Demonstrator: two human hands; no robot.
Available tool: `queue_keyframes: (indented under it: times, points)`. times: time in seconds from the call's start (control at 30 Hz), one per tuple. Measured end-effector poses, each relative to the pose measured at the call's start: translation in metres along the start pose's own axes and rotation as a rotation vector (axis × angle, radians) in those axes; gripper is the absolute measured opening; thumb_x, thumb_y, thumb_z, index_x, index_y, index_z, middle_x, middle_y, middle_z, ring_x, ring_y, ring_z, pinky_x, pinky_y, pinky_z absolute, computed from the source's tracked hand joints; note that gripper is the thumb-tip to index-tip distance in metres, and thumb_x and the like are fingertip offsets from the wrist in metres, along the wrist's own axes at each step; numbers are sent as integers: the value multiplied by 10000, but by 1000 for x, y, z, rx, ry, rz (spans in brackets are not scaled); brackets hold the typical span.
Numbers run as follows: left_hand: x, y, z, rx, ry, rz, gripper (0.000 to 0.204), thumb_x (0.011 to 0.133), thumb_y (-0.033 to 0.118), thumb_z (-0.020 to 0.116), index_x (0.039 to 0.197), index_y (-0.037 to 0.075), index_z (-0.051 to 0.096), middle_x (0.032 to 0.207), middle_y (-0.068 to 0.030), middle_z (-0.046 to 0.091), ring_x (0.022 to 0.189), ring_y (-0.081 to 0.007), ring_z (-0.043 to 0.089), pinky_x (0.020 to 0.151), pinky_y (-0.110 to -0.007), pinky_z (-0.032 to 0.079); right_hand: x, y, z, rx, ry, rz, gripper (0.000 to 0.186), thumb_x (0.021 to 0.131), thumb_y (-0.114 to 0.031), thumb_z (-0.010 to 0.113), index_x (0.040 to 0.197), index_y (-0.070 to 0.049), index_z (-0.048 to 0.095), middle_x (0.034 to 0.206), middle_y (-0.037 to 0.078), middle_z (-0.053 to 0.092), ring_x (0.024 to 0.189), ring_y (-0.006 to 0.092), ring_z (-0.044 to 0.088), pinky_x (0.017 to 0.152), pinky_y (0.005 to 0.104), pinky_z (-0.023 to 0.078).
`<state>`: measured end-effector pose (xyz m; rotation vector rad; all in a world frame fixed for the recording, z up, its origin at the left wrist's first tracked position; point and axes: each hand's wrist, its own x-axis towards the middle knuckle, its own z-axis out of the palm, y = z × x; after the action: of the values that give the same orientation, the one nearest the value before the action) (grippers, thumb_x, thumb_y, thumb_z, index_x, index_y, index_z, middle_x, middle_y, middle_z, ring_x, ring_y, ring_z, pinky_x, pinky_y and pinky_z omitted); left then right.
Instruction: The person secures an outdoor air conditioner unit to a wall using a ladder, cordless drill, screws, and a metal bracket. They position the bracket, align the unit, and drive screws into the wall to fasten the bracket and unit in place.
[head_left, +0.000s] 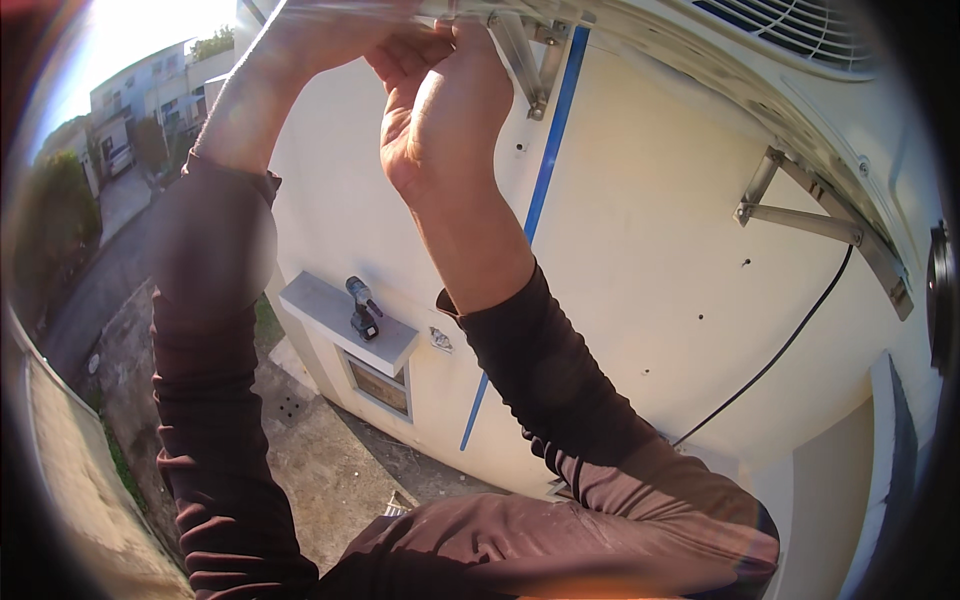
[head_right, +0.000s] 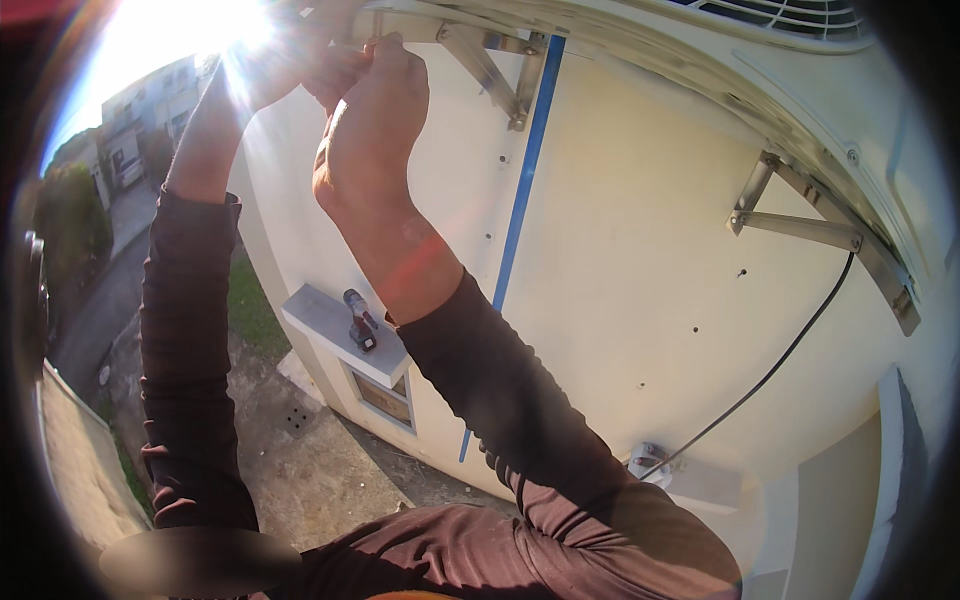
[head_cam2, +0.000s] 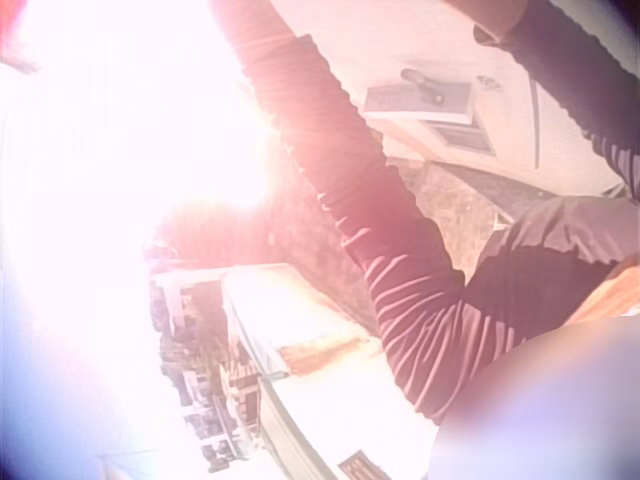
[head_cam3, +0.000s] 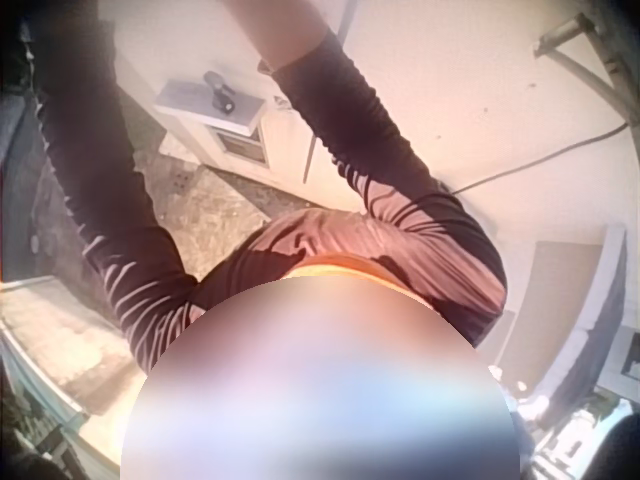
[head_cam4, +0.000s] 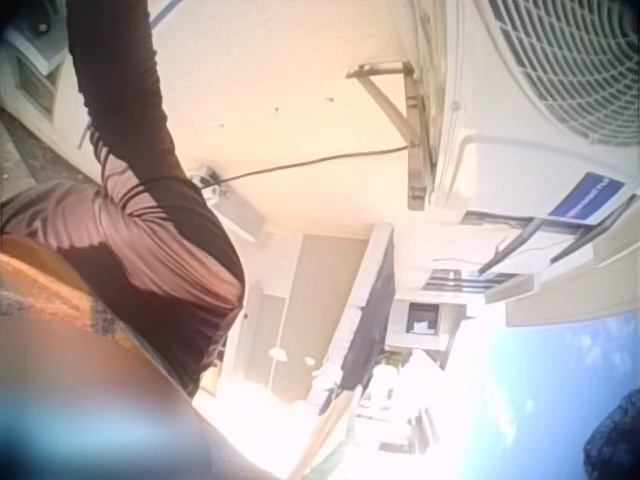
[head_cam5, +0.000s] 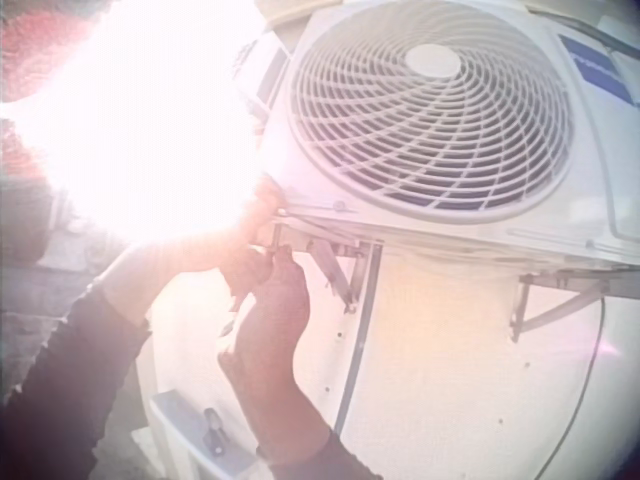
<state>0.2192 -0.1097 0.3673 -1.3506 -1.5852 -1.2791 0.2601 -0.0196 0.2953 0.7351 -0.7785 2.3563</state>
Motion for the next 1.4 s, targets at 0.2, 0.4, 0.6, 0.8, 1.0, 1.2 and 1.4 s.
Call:
queue_keyframes:
  times: [0.2, 0.4, 0.6, 0.8, 1.0, 1.2, 1.4]
  points:
    - [9, -12, -10, 72, -19, 13, 232, 1061, 232, 590, 1177, 52, 680, 1003, -57, 678, 860, -141, 618, 747, -307, 542, 10, -7, 14, 341, 17, 204, 256, 1071, -232, 422, 1025, -3, 525, 1012, 87, 636, 868, 189, 613, 813, 312, 526]
    - [9, -6, -12, 102, -17, 16, 235, 1061, 234, 583, 1172, 51, 681, 1002, -56, 678, 859, -146, 619, 749, -309, 541, 9, 4, 9, 261, -227, -30, 257, 1082, -250, 419, 1053, -14, 517, 947, 78, 600, 864, 184, 600, 842, 317, 512]
    - [4, -5, -10, 120, -7, 13, 238, 1062, 236, 577, 1167, 50, 681, 1001, -56, 678, 858, -150, 621, 750, -311, 540, 9, 12, 9, 276, -145, -80, 307, 1104, -308, 425, 1089, -8, 489, 954, 91, 591, 878, 178, 603, 842, 336, 527]
    - [6, -4, -8, 135, -11, 11, 242, 1063, 238, 570, 1163, 48, 682, 999, -55, 678, 857, -154, 623, 752, -313, 539, 16, 26, 15, 113, -28, -229, 351, 1106, -355, 473, 1169, -13, 429, 964, 92, 566, 865, 176, 592, 814, 353, 526]
    - [10, -5, -11, 146, -18, 15, 246, 1063, 239, 564, 1158, 47, 683, 998, -55, 678, 856, -159, 625, 753, -315, 538, 19, 30, 11, 284, 20, -101, 292, 1102, -327, 473, 1176, -44, 455, 959, 69, 554, 847, 181, 585, 808, 347, 524]
    - [9, -1, -9, 156, -9, 14, 250, 1064, 241, 557, 1153, 45, 684, 996, -54, 678, 855, -163, 626, 754, -317, 537, 22, 11, -1, 342, -243, 40, 280, 1086, -291, 479, 1208, -53, 563, 1000, 81, 656, 871, 175, 639, 791, 321, 544]
    - [-11, -9, -4, 187, -9, 2, 255, 1065, 243, 551, 1148, 44, 685, 995, -54, 678, 854, -167, 628, 756, -319, 536, 29, 12, -7, 379, -543, -7, 415, 1114, -384, 355, 1273, -72, 578, 1014, 66, 657, 765, 149, 626, 658, 277, 539]
